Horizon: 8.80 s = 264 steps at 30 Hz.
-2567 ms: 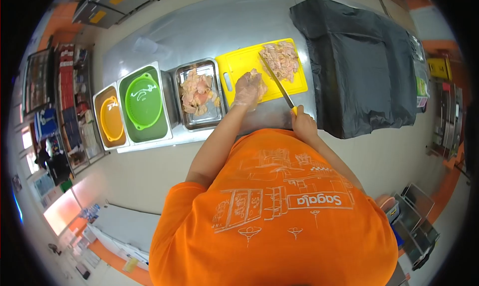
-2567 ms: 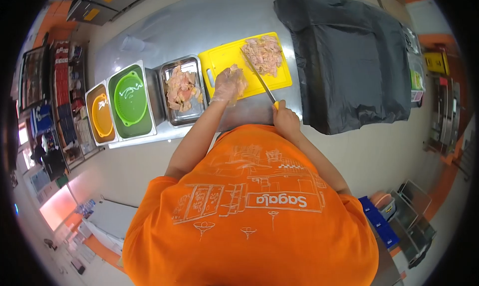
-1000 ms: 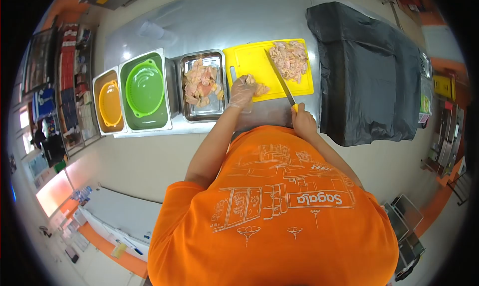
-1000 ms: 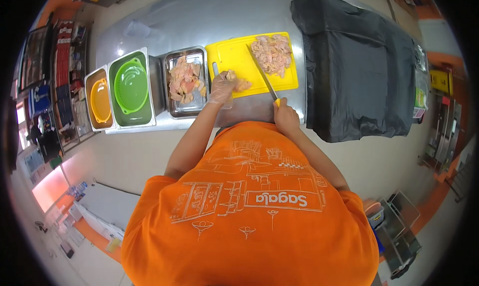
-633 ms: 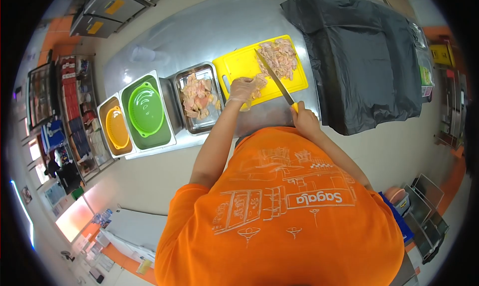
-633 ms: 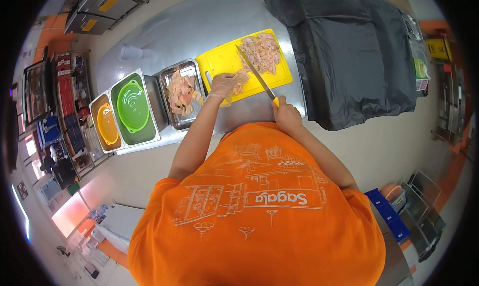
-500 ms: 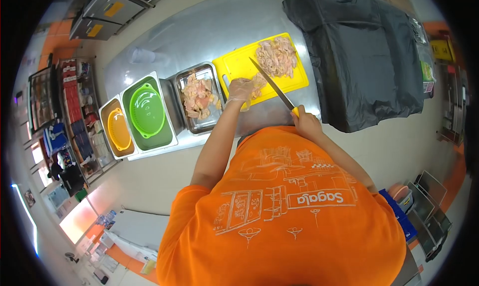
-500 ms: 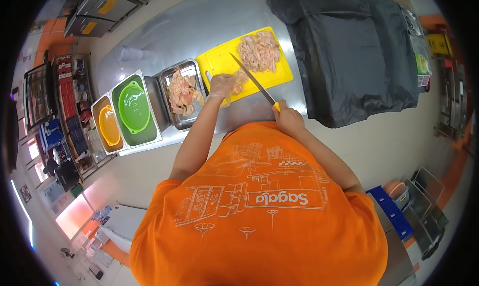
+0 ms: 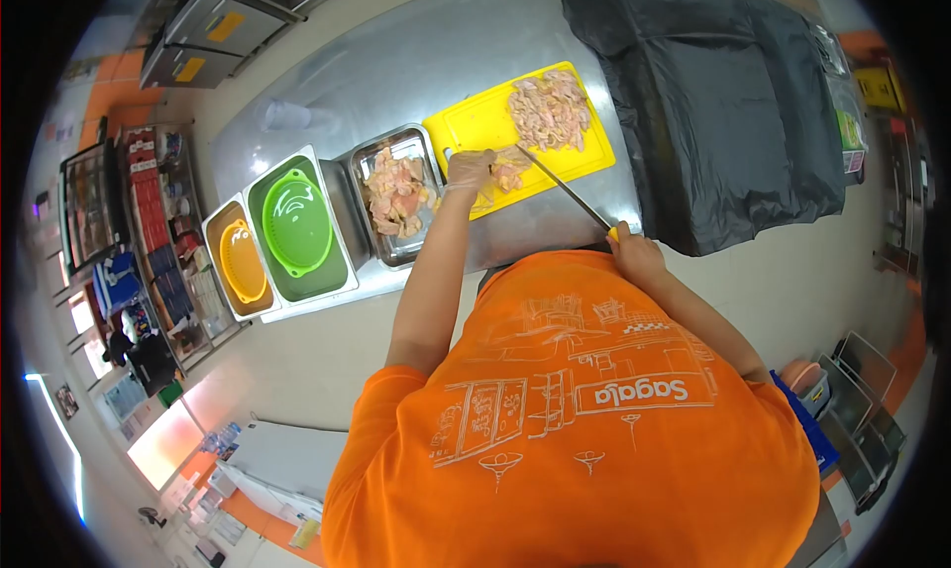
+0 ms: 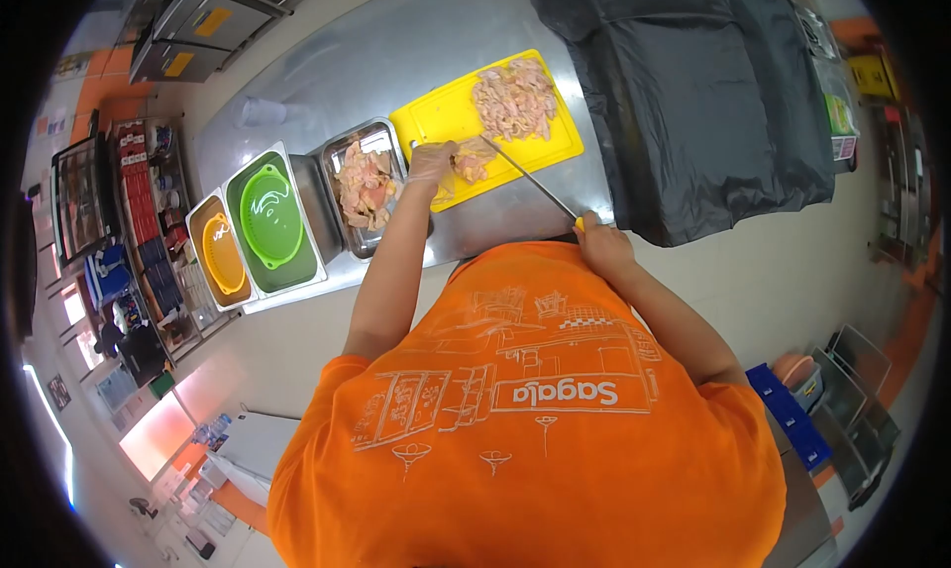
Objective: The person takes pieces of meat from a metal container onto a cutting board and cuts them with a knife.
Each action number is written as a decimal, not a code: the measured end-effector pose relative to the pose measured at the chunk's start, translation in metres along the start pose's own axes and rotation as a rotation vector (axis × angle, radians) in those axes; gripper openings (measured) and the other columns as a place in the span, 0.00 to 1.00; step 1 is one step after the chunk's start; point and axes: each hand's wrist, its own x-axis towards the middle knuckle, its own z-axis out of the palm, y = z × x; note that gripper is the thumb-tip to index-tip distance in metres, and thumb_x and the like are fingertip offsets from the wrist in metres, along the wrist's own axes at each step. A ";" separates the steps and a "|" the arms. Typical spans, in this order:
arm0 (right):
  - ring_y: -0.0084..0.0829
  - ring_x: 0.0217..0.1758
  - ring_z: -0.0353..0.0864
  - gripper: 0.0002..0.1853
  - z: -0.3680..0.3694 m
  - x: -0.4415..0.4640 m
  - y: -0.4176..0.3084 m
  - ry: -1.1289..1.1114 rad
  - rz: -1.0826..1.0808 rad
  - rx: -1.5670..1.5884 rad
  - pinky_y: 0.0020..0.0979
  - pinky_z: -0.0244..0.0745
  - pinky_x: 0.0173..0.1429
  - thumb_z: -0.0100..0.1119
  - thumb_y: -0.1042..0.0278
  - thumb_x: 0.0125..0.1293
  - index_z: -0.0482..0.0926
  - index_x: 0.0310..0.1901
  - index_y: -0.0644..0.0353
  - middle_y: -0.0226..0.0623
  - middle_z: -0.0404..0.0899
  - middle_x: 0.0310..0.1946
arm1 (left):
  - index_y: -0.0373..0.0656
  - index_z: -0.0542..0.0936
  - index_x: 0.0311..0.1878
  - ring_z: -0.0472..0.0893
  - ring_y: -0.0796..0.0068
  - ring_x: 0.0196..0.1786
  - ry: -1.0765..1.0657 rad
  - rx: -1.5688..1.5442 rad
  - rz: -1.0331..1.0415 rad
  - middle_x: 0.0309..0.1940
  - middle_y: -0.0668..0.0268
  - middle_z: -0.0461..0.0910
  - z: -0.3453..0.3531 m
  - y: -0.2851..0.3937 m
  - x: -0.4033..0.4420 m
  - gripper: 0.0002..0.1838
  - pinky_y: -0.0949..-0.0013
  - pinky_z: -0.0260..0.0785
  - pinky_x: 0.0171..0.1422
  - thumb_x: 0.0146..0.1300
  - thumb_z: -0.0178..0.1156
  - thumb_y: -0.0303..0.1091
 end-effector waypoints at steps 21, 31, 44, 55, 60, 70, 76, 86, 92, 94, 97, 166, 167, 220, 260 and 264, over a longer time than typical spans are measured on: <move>0.57 0.40 0.88 0.19 0.000 -0.004 0.001 0.001 0.028 0.021 0.55 0.82 0.46 0.48 0.50 0.80 0.68 0.51 0.62 0.55 0.86 0.34 | 0.32 0.80 0.51 0.83 0.75 0.35 0.050 -0.607 -0.082 0.39 0.64 0.84 -0.058 0.024 -0.040 0.13 0.71 0.78 0.42 0.72 0.60 0.33; 0.59 0.38 0.88 0.19 0.004 0.001 0.000 0.058 -0.009 0.047 0.56 0.82 0.45 0.48 0.50 0.80 0.68 0.51 0.61 0.56 0.86 0.32 | 0.34 0.81 0.49 0.83 0.76 0.40 -0.015 -0.671 0.068 0.41 0.64 0.84 -0.073 0.043 -0.049 0.13 0.72 0.75 0.48 0.73 0.59 0.36; 0.62 0.34 0.86 0.19 -0.011 -0.008 -0.012 0.144 -0.027 0.174 0.59 0.79 0.42 0.50 0.51 0.80 0.68 0.50 0.62 0.60 0.84 0.29 | 0.35 0.73 0.45 0.78 0.64 0.45 -0.114 -0.242 0.348 0.38 0.57 0.75 -0.086 0.110 -0.048 0.14 0.65 0.71 0.57 0.74 0.51 0.39; 0.64 0.31 0.84 0.17 -0.029 -0.011 -0.020 0.251 -0.045 0.246 0.61 0.78 0.39 0.53 0.54 0.79 0.68 0.49 0.64 0.61 0.83 0.27 | 0.33 0.79 0.43 0.84 0.70 0.33 0.004 -0.425 0.003 0.33 0.60 0.83 -0.022 0.029 0.011 0.14 0.68 0.80 0.39 0.72 0.57 0.38; 0.63 0.33 0.85 0.18 -0.029 0.007 -0.038 0.169 -0.057 0.175 0.59 0.79 0.40 0.51 0.53 0.79 0.69 0.49 0.63 0.60 0.84 0.28 | 0.30 0.83 0.39 0.86 0.69 0.27 0.058 -0.518 -0.250 0.30 0.60 0.88 -0.012 0.040 -0.006 0.18 0.68 0.78 0.34 0.64 0.68 0.40; 0.61 0.37 0.87 0.18 -0.023 0.041 -0.044 0.138 -0.053 0.043 0.59 0.80 0.43 0.48 0.51 0.80 0.69 0.50 0.61 0.58 0.85 0.33 | 0.33 0.87 0.41 0.84 0.71 0.40 -0.032 -0.351 -0.180 0.37 0.59 0.88 -0.014 0.052 -0.022 0.19 0.66 0.74 0.49 0.63 0.69 0.44; 0.62 0.37 0.87 0.18 -0.012 0.042 -0.047 0.116 -0.021 0.067 0.59 0.80 0.43 0.48 0.51 0.80 0.69 0.50 0.62 0.59 0.85 0.32 | 0.35 0.82 0.52 0.80 0.74 0.41 0.159 -0.734 -0.061 0.41 0.65 0.84 -0.007 0.026 -0.034 0.16 0.70 0.71 0.54 0.74 0.63 0.41; 0.60 0.32 0.86 0.18 -0.001 0.040 -0.045 0.196 -0.031 0.023 0.58 0.80 0.38 0.48 0.51 0.80 0.69 0.50 0.61 0.56 0.85 0.29 | 0.37 0.85 0.43 0.86 0.62 0.36 0.177 0.019 0.059 0.34 0.59 0.87 -0.025 0.006 -0.038 0.17 0.60 0.78 0.44 0.71 0.64 0.45; 0.64 0.31 0.85 0.18 -0.002 0.031 -0.054 0.178 -0.057 0.105 0.61 0.78 0.37 0.47 0.51 0.81 0.67 0.50 0.62 0.59 0.84 0.28 | 0.43 0.88 0.41 0.87 0.49 0.41 0.156 0.420 0.035 0.35 0.50 0.88 -0.023 -0.004 -0.031 0.22 0.54 0.80 0.49 0.66 0.64 0.54; 0.64 0.31 0.85 0.19 -0.003 0.026 -0.059 0.168 -0.076 0.169 0.61 0.78 0.37 0.47 0.50 0.81 0.67 0.50 0.62 0.60 0.84 0.27 | 0.43 0.89 0.42 0.87 0.48 0.43 0.156 0.316 -0.125 0.37 0.49 0.88 -0.022 0.007 -0.033 0.22 0.54 0.80 0.50 0.67 0.63 0.54; 0.64 0.36 0.86 0.20 -0.009 0.022 -0.070 0.029 -0.065 0.122 0.61 0.79 0.43 0.46 0.50 0.80 0.66 0.52 0.63 0.61 0.84 0.30 | 0.43 0.89 0.44 0.87 0.47 0.46 0.157 0.281 -0.201 0.40 0.48 0.88 -0.020 0.009 -0.034 0.20 0.54 0.80 0.51 0.66 0.64 0.52; 0.60 0.37 0.88 0.23 0.022 0.081 -0.126 0.131 0.012 -0.118 0.57 0.82 0.40 0.46 0.50 0.81 0.68 0.53 0.68 0.62 0.86 0.33 | 0.37 0.86 0.44 0.85 0.49 0.53 0.236 0.125 0.130 0.49 0.47 0.83 -0.041 0.020 -0.025 0.09 0.54 0.78 0.59 0.62 0.66 0.30; 0.61 0.37 0.87 0.23 0.023 0.071 -0.120 0.080 0.048 -0.123 0.57 0.82 0.40 0.46 0.50 0.81 0.68 0.52 0.68 0.62 0.85 0.33 | 0.37 0.86 0.44 0.85 0.50 0.53 0.223 0.121 0.128 0.50 0.47 0.83 -0.042 0.022 -0.029 0.09 0.54 0.79 0.58 0.62 0.65 0.27; 0.68 0.39 0.84 0.19 -0.017 0.033 0.019 -0.003 -0.259 0.242 0.63 0.77 0.44 0.49 0.50 0.80 0.68 0.52 0.61 0.63 0.84 0.33 | 0.34 0.85 0.56 0.84 0.74 0.33 0.357 -0.454 -0.372 0.45 0.59 0.88 0.067 0.077 -0.061 0.32 0.71 0.78 0.40 0.63 0.73 0.55; 0.60 0.34 0.87 0.18 -0.027 0.023 0.002 0.026 -0.184 -0.041 0.57 0.82 0.40 0.48 0.53 0.80 0.67 0.49 0.64 0.59 0.85 0.30 | 0.53 0.88 0.53 0.77 0.74 0.71 -0.031 0.936 0.086 0.57 0.67 0.86 0.065 0.064 -0.045 0.17 0.64 0.65 0.76 0.66 0.62 0.46; 0.61 0.39 0.87 0.20 -0.014 0.059 -0.015 0.031 -0.161 0.026 0.57 0.82 0.45 0.46 0.52 0.80 0.69 0.51 0.67 0.59 0.86 0.34 | 0.60 0.89 0.54 0.78 0.75 0.70 -0.071 1.012 0.176 0.57 0.76 0.88 0.083 0.042 -0.040 0.16 0.67 0.69 0.72 0.70 0.56 0.43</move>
